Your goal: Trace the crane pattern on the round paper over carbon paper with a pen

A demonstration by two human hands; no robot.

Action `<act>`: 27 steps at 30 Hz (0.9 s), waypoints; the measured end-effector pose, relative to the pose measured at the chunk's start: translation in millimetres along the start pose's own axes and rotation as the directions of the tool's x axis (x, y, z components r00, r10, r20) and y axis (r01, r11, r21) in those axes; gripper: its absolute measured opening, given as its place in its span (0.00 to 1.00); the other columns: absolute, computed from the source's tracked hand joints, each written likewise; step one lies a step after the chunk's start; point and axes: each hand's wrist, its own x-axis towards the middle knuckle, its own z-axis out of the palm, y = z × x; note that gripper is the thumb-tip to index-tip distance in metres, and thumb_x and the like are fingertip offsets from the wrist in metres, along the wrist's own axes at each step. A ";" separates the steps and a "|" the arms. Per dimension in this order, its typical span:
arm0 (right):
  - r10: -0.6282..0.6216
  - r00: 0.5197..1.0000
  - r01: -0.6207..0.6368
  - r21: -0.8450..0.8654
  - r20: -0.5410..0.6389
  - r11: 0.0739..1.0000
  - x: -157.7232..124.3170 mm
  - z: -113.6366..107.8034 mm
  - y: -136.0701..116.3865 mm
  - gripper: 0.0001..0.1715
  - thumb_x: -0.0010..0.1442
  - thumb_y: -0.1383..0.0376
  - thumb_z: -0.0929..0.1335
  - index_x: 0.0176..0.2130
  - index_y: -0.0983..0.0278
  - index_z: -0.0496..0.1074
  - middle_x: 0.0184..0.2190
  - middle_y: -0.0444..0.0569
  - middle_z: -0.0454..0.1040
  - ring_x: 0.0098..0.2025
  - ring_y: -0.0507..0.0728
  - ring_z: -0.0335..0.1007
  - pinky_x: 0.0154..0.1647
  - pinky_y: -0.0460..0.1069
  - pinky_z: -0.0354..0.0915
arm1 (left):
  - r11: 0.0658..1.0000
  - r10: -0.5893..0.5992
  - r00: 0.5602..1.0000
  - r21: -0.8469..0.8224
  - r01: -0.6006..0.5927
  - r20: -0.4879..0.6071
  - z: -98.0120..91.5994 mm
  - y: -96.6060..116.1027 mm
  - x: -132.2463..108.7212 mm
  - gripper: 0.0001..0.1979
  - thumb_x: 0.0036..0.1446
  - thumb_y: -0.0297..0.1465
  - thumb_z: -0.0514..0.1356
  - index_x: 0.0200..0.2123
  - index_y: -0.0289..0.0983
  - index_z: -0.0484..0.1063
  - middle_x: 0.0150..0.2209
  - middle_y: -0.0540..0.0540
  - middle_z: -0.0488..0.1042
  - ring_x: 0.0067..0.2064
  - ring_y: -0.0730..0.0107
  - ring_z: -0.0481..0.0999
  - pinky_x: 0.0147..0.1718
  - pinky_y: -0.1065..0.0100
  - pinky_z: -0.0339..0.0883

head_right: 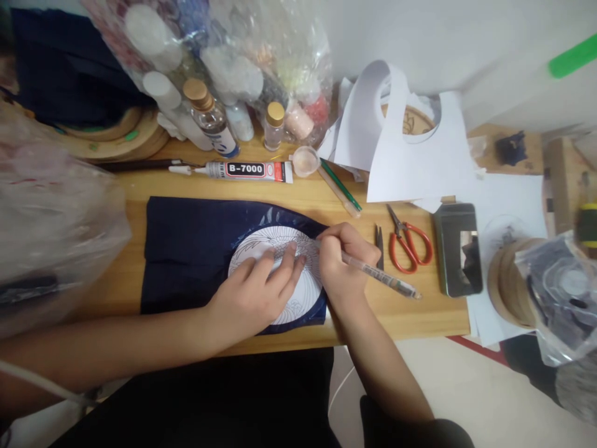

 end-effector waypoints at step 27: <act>-0.166 0.941 0.183 -0.032 0.294 0.983 -29.3 -44.7 -21.5 0.12 0.59 0.59 0.67 0.41 0.61 0.74 0.34 0.48 0.79 0.33 0.53 0.76 0.32 0.47 0.71 | 1.000 0.002 0.999 -0.021 -0.001 0.047 -0.3 2.9 -1.1 0.18 0.64 0.23 0.50 0.54 0.28 0.70 0.53 0.34 0.73 0.41 0.59 0.75 0.30 0.64 0.68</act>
